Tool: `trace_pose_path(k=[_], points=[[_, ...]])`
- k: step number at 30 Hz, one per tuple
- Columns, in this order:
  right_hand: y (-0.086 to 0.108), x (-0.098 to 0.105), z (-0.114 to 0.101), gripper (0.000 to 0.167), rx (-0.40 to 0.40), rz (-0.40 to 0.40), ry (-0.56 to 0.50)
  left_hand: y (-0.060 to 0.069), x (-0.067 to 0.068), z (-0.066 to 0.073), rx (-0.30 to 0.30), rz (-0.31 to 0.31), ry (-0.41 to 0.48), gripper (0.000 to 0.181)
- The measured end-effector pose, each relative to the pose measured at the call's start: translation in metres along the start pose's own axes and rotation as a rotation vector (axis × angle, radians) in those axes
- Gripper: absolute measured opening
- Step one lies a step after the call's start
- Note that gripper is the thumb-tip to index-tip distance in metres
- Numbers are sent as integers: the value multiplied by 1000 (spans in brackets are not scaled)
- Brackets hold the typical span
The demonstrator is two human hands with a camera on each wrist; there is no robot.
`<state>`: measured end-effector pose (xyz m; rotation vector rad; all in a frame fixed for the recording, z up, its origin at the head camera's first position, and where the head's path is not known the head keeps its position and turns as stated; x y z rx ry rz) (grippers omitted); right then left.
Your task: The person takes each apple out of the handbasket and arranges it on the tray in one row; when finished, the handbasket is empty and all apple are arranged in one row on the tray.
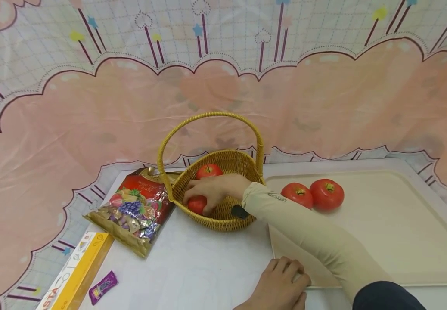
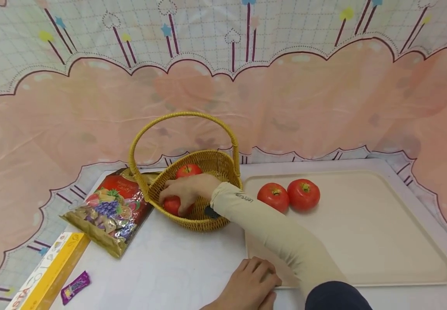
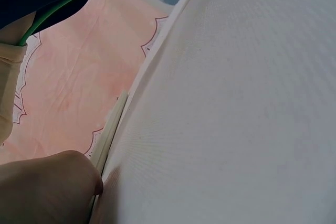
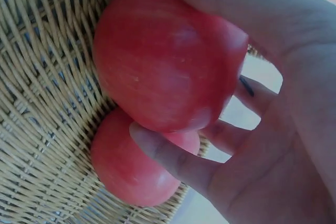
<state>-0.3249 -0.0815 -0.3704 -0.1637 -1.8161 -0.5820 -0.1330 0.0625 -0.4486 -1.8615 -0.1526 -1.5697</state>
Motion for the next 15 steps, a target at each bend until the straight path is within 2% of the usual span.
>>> trace_pose_path(k=[7, 15], points=[[11, 6, 2, 52, 7, 63, -12, -1, -1, 1, -4, -11, 17, 15], [27, 14, 0, 50, 26, 128, -81, -1, 0, 0, 4, -9, 37, 14]])
Point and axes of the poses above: each hand's wrist, its own y-axis away from the middle knuckle, its own x-axis out of the back of the hand, z = x × y, the point moved 7 cm from there along -y, towards the middle knuckle
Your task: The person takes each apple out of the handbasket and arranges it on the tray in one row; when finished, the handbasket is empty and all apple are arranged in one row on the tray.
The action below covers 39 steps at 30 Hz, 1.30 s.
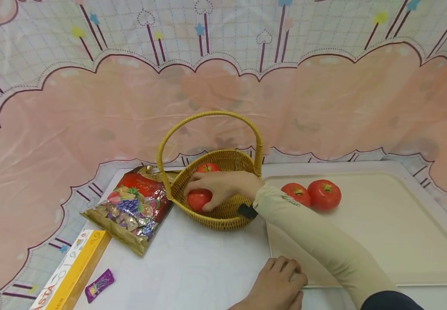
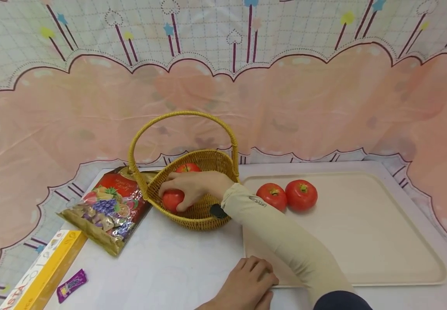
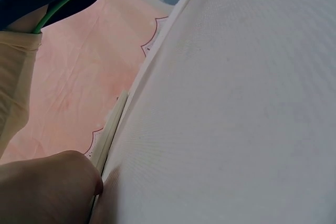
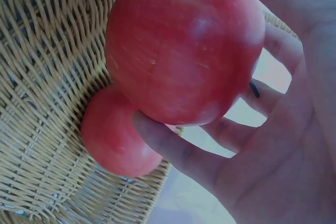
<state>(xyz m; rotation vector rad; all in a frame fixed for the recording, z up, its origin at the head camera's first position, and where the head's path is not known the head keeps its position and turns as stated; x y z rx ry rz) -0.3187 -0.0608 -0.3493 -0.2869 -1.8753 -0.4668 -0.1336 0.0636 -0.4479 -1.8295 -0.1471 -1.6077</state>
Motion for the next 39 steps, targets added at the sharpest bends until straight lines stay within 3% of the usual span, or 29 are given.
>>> trace_pose_path(k=[16, 24, 33, 39], points=[[33, 2, 15, 52, -40, 106, -96, 1, -1, 0, 5, -46, 49, 12], [48, 5, 25, 52, -104, 142, -153, 0, -2, -1, 3, -47, 53, 12], [59, 8, 24, 55, -81, 188, -167, 1, -1, -1, 2, 22, 1, 13], [68, 8, 27, 57, -77, 244, -193, 0, -3, -1, 12, -40, 25, 12]])
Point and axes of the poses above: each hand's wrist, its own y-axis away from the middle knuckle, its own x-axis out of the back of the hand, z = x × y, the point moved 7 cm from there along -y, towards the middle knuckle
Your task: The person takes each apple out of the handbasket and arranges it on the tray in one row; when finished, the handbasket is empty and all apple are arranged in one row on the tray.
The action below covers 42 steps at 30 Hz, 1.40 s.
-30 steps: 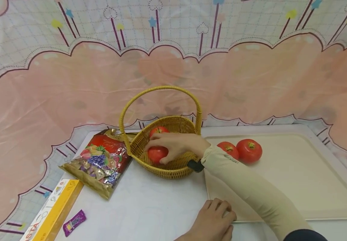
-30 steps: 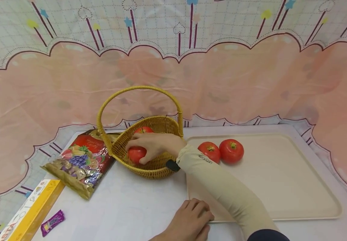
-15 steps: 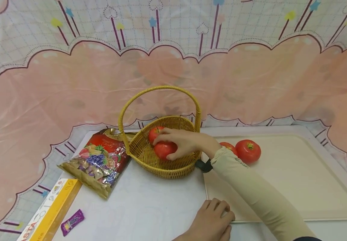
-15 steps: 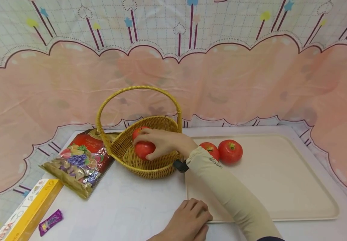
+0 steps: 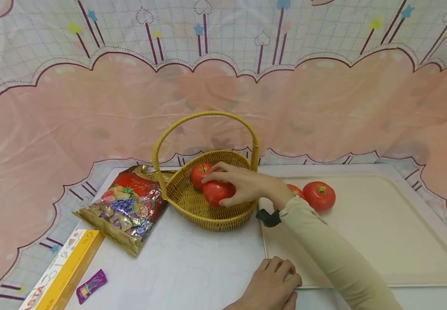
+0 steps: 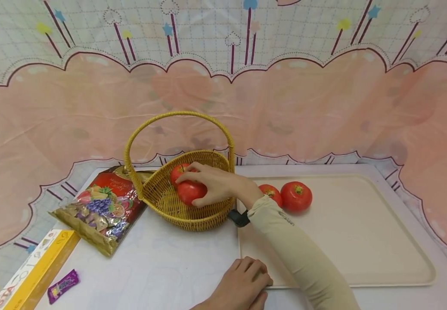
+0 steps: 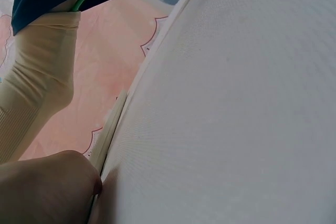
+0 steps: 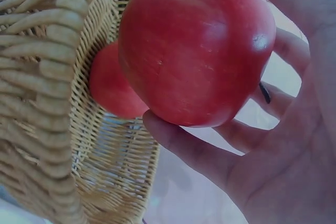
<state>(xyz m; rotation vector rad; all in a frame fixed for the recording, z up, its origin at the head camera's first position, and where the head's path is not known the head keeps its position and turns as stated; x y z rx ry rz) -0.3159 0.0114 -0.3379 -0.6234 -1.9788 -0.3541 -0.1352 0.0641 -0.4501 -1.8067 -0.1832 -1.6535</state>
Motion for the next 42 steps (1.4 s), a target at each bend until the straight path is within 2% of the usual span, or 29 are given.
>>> trace_pose_path(k=[2, 9, 18, 25, 30, 35, 42], points=[[3, 2, 1, 58, -8, 22, -12, 0, 0, 0, 0, -4, -2, 12], [15, 10, 1, 58, 3, 85, -14, 0, 3, 0, -6, 48, -25, 12], [28, 17, 3, 56, 24, 174, -48, 0, 2, -1, -8, 30, -3, 14], [41, 20, 6, 56, 42, 234, -50, 0, 1, 0, -19, 50, -33, 29], [49, 20, 8, 57, 47, 270, -48, 1, -3, -1, -10, -1, -24, 32], [59, 21, 11, 58, 20, 306, -37, 3, -8, -3, 35, -75, 30, 30], [78, 21, 19, 60, -48, 349, -43, 2, -9, -5, 55, -93, 68, 30]])
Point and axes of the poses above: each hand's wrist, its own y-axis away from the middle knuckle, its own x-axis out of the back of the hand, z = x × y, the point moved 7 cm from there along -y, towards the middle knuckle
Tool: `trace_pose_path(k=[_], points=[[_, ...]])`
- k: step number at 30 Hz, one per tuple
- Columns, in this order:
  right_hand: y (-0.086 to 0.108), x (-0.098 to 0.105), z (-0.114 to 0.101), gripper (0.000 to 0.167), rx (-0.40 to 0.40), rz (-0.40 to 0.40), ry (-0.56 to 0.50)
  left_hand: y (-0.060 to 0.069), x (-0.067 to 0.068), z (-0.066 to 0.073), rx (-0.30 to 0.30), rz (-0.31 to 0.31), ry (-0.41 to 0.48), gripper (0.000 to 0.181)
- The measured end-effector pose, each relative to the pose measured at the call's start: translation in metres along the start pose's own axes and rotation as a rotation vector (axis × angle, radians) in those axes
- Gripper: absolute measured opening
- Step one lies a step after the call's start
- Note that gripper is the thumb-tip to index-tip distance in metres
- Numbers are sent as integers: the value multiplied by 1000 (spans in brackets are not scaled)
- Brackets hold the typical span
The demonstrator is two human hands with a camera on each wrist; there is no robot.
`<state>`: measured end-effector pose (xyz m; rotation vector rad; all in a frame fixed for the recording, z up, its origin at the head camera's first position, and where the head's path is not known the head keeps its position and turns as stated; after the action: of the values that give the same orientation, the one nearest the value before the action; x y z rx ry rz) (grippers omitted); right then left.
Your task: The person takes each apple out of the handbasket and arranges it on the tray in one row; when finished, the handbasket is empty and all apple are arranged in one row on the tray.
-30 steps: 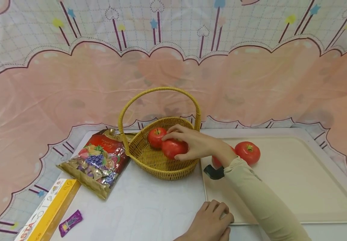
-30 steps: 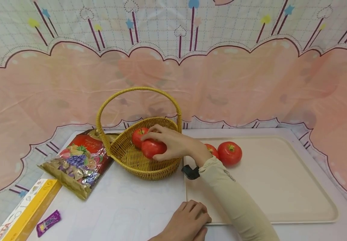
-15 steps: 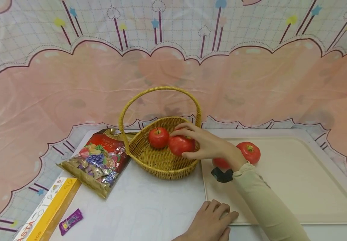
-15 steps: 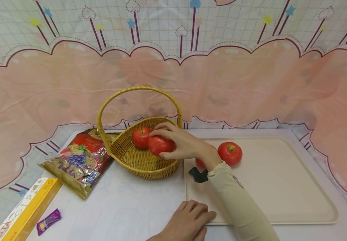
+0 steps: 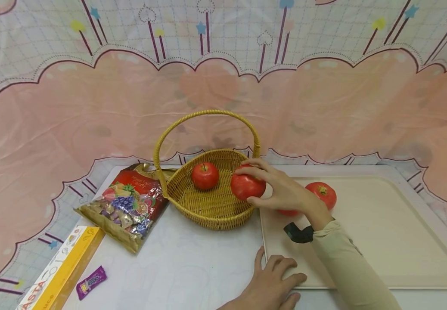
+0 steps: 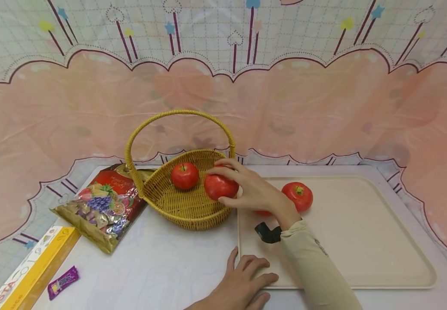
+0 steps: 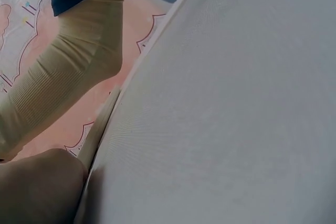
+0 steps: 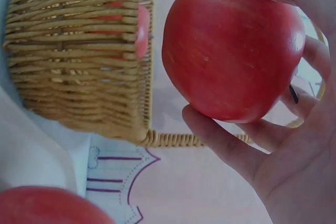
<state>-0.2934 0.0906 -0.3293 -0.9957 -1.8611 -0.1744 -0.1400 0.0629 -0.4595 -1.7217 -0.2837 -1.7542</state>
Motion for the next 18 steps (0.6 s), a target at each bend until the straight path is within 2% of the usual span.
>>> trace_pose_path(k=[7, 14, 18], points=[[18, 11, 5, 61, 7, 65, -19, -5, 4, -1, -16, 12, -14, 29], [38, 17, 14, 63, -16, 128, -18, -6, 2, -2, -20, -16, 19, 29], [45, 20, 17, 66, -20, 156, -22, -5, 3, -4, -18, -5, 26, 29]])
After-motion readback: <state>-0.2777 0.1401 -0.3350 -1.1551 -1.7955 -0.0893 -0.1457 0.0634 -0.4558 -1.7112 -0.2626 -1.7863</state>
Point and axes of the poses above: each hand's wrist, its own y-axis away from the middle knuckle, its own x-axis out of the back of the hand, z = x × y, the point moved 7 cm from there along -y, towards the middle knuckle
